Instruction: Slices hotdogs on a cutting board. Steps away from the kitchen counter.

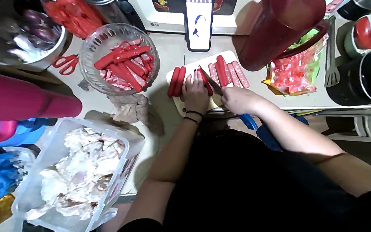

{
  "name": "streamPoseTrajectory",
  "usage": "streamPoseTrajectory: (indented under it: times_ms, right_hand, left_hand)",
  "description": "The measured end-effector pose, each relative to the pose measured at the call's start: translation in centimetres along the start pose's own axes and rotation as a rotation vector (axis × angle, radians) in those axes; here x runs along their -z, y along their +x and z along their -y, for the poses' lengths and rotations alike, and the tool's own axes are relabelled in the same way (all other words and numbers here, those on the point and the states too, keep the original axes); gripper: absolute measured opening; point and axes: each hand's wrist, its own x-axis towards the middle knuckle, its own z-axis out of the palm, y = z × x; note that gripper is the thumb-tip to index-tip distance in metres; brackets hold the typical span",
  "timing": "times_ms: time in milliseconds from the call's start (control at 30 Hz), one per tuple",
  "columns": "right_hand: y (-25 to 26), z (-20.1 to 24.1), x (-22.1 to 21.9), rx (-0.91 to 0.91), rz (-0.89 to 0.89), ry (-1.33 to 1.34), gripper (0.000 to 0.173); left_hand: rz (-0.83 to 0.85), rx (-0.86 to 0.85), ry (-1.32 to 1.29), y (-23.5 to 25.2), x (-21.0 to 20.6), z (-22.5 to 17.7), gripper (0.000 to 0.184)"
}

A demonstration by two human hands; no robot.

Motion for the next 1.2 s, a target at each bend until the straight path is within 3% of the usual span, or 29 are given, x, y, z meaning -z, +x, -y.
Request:
streamPoseTrajectory:
  times_ms: [367, 833, 1200]
  right_hand:
    - [0.4, 0.3, 1.0, 0.004, 0.061, 0.090, 0.025]
    - [4.1, 0.7, 0.0, 0.107, -0.015, 0.055, 0.024]
    - [2.6, 0.7, -0.2, 0.078, 0.027, 0.060, 0.022]
  left_hand:
    - [-0.009, -0.012, 0.027, 0.0, -0.1, 0.1, 0.049]
    - [0.012, 0.007, -0.006, -0.2, 0.0, 0.1, 0.051]
    - [0.038, 0.037, 0.065, -0.3, -0.1, -0.4, 0.051]
